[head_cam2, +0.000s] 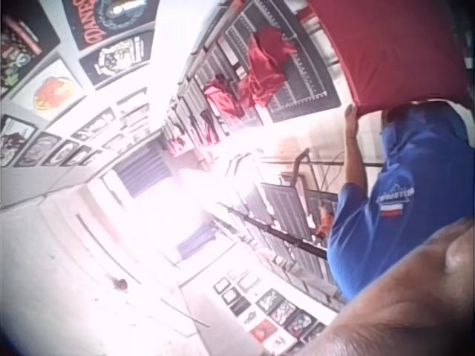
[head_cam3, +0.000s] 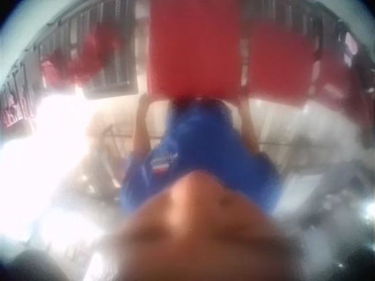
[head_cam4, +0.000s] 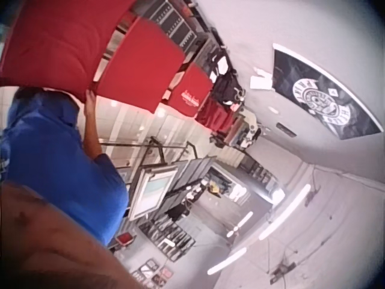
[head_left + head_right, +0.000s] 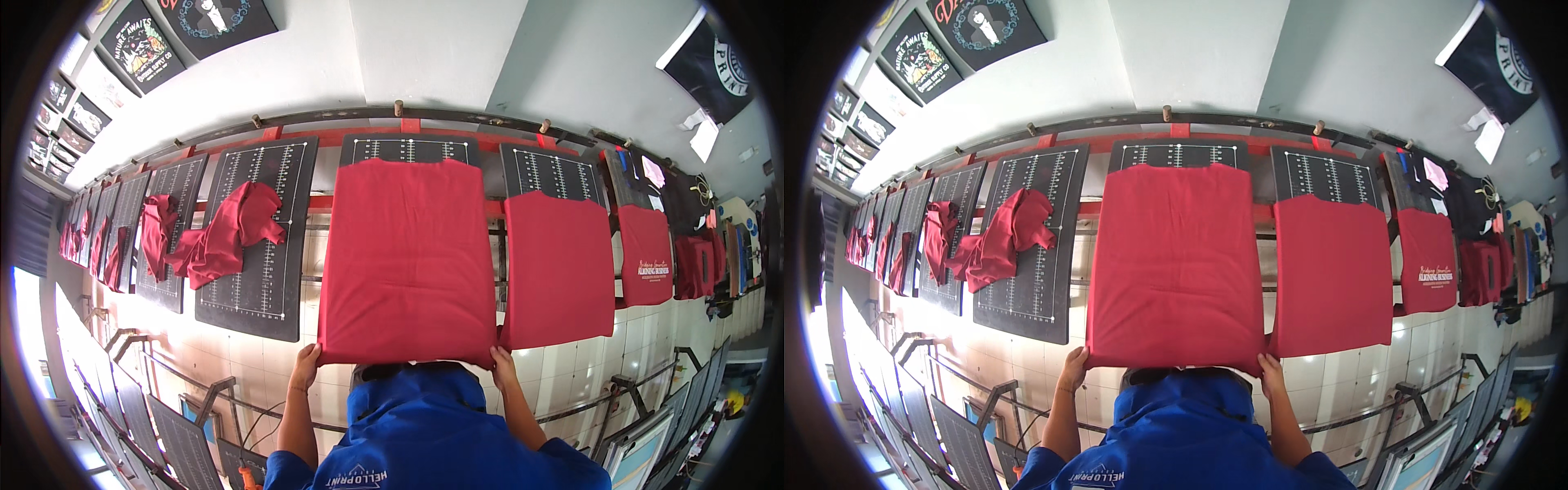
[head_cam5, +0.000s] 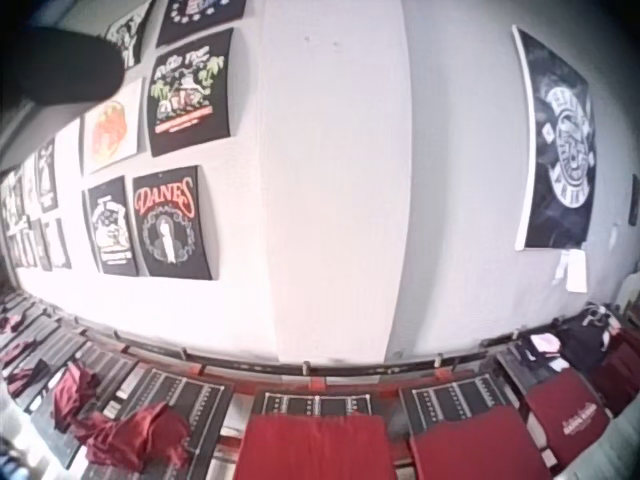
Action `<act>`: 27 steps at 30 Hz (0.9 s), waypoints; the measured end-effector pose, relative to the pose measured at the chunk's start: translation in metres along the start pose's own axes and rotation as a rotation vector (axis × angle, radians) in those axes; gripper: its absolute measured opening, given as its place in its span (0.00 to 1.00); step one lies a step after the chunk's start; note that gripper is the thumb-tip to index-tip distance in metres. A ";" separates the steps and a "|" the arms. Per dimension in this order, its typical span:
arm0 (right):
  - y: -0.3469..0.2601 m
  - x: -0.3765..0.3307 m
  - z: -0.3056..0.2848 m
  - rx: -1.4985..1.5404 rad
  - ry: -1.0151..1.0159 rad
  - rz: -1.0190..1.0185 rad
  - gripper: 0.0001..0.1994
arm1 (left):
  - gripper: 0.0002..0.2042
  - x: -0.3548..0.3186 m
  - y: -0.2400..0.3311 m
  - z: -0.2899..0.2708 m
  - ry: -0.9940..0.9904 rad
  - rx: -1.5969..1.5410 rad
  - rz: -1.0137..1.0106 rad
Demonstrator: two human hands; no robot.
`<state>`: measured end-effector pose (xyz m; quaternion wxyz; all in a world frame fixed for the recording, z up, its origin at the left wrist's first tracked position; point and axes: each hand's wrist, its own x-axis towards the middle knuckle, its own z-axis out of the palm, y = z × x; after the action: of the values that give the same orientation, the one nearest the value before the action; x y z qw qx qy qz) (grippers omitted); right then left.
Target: The person picks up red t-shirts one at a time and spreads them onto screen-printing platens, stretching and smoothing the fabric to align it with the boards.
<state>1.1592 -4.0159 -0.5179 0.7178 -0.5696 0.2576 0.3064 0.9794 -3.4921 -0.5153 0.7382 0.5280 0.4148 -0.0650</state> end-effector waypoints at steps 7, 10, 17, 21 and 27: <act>0.051 -0.043 -0.034 -0.165 0.211 0.190 0.08 | 0.13 -0.034 -0.048 -0.012 0.162 0.246 -0.028; 0.068 -0.052 -0.037 -0.209 0.309 0.238 0.11 | 0.15 -0.030 -0.074 -0.013 0.248 0.466 -0.110; 0.098 -0.053 -0.027 -0.370 0.579 0.133 0.17 | 0.14 -0.024 -0.105 -0.028 0.362 0.853 0.117; -0.036 -0.029 0.060 -0.758 0.477 -0.588 0.11 | 0.05 -0.034 0.094 0.072 0.352 0.820 0.520; -0.207 0.094 0.203 -1.160 0.195 -1.222 0.19 | 0.15 0.105 0.221 0.182 0.239 1.050 0.976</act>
<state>1.3789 -3.8381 -0.4048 0.3261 -0.9106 -0.2326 -0.1022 1.2646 -3.5119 -0.4083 0.2820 0.9411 0.1241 0.1395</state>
